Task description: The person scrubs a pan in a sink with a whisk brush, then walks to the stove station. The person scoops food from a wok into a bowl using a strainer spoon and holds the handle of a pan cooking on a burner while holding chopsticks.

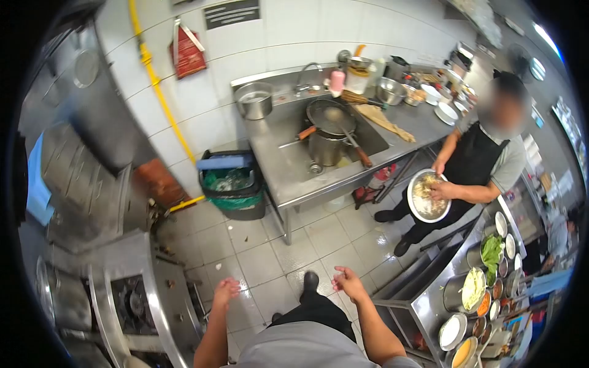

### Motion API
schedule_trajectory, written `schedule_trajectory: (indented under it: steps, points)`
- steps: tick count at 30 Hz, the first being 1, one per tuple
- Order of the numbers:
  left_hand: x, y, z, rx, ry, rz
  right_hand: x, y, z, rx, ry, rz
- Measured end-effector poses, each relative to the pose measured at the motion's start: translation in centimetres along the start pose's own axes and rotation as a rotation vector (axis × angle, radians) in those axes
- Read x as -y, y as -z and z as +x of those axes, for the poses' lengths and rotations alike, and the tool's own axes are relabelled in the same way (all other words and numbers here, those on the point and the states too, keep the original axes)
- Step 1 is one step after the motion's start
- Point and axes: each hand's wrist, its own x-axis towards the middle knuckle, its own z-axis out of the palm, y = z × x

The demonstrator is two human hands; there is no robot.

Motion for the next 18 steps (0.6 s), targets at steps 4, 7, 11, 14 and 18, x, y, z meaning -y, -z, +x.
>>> schedule_trajectory:
  steps: [4,7,11,14,18]
  points:
    - [-13.3,-9.4,1.6,0.076,-0.219,-0.078,11.7,4.2,8.0,-0.21,0.423,0.076]
    - [-21.4,-15.5,3.7,0.181,-0.321,-0.082,24.3,8.7,16.2,-0.328,0.732,0.05]
    - [-30.3,-23.2,6.1,0.401,-0.354,-0.008,39.7,12.6,28.8,-0.453,0.766,0.199]
    - [-33.9,-31.3,8.9,0.569,-0.24,0.036,43.0,19.6,41.8,-0.639,0.705,-0.75]
    - [-35.4,-42.0,14.4,0.714,0.0,-0.082,43.3,18.9,46.4,0.279,-0.213,-1.364]
